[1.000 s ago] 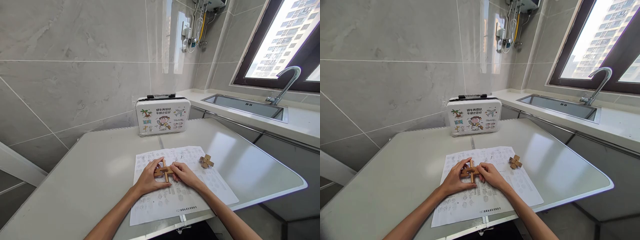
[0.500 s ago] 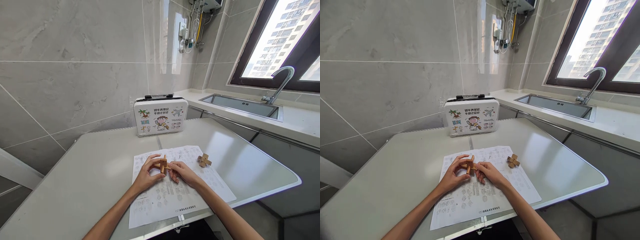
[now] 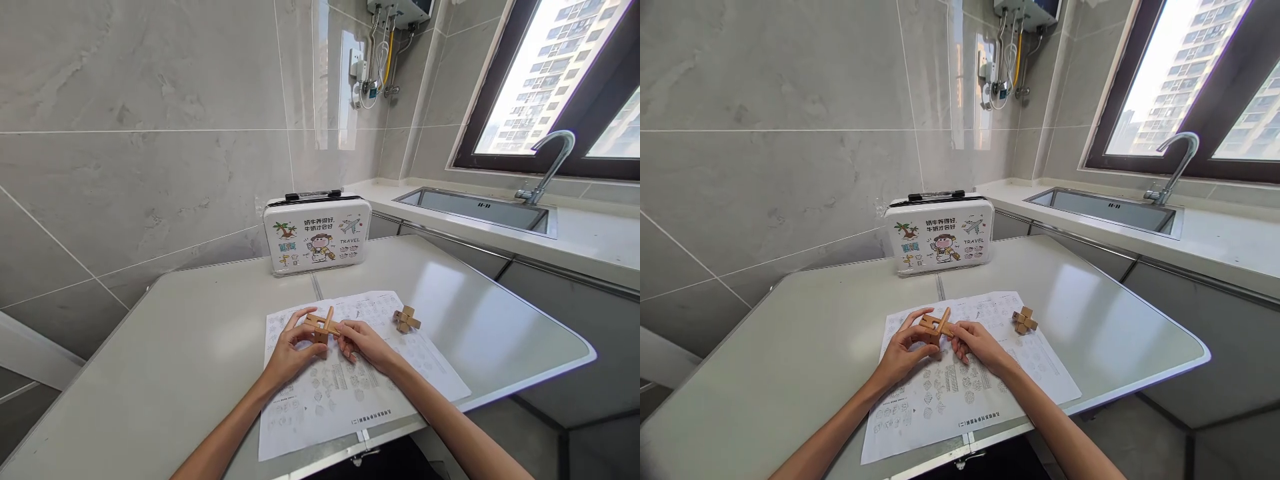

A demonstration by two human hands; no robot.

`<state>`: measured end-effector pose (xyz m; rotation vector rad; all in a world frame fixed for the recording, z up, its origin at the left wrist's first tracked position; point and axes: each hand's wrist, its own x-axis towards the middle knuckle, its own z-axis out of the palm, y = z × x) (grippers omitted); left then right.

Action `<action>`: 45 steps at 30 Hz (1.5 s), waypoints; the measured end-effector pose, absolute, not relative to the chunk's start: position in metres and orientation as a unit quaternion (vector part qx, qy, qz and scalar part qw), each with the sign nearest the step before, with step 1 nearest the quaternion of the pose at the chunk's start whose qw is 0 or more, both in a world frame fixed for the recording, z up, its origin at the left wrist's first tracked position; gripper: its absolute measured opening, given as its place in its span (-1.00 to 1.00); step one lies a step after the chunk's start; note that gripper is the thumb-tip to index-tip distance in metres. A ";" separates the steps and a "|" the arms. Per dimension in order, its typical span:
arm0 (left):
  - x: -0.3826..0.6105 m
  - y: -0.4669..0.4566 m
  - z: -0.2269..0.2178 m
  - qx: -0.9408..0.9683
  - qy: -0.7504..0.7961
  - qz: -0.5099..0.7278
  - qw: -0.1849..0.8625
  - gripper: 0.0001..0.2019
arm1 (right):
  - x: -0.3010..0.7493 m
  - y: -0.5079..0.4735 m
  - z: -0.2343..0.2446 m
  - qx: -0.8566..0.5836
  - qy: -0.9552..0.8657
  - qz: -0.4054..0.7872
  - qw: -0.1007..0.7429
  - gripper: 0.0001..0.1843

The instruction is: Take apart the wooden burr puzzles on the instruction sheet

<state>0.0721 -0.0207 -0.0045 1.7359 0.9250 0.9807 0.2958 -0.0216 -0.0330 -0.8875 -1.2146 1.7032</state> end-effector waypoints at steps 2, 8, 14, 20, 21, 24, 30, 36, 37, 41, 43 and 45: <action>0.072 -0.019 -0.004 0.700 0.382 0.405 0.448 -0.77 | 0.296 -0.020 -0.033 -0.364 -0.472 0.669 0.444 -0.48; 0.064 -0.008 -0.003 0.706 0.444 0.436 0.338 -0.73 | 0.299 -0.016 -0.034 -0.388 -0.423 0.646 0.503 -0.48; 0.049 0.002 -0.004 0.775 0.486 0.348 0.205 -0.64 | 0.299 -0.018 -0.030 -0.397 -0.420 0.643 0.502 -0.49; 0.034 0.015 -0.010 0.763 0.545 0.316 0.147 -0.62 | 0.299 -0.018 -0.032 -0.395 -0.426 0.649 0.490 -0.52; 0.032 0.018 -0.011 0.760 0.557 0.307 0.138 -0.62 | 0.298 -0.018 -0.032 -0.394 -0.433 0.648 0.487 -0.52; 0.024 0.025 -0.013 0.746 0.587 0.291 0.118 -0.64 | 0.297 -0.020 -0.028 -0.388 -0.463 0.641 0.473 -0.51; 0.016 0.030 -0.016 0.720 0.634 0.273 0.069 -0.63 | 0.293 -0.025 -0.021 -0.392 -0.501 0.629 0.447 -0.50; 0.016 0.033 -0.021 0.717 0.643 0.270 0.003 -0.57 | 0.293 -0.023 -0.028 -0.389 -0.526 0.623 0.429 -0.56; 0.016 0.033 -0.022 0.713 0.646 0.271 -0.007 -0.56 | 0.293 -0.023 -0.029 -0.386 -0.531 0.623 0.426 -0.56; 0.014 0.034 -0.024 0.702 0.653 0.282 -0.036 -0.62 | 0.293 -0.023 -0.029 -0.385 -0.541 0.619 0.419 -0.56; 0.014 0.032 -0.022 0.707 0.635 0.309 -0.047 -0.66 | 0.293 -0.024 -0.028 -0.387 -0.538 0.619 0.422 -0.56; 0.017 0.028 -0.018 0.720 0.601 0.346 -0.032 -0.69 | 0.293 -0.025 -0.027 -0.383 -0.531 0.624 0.427 -0.55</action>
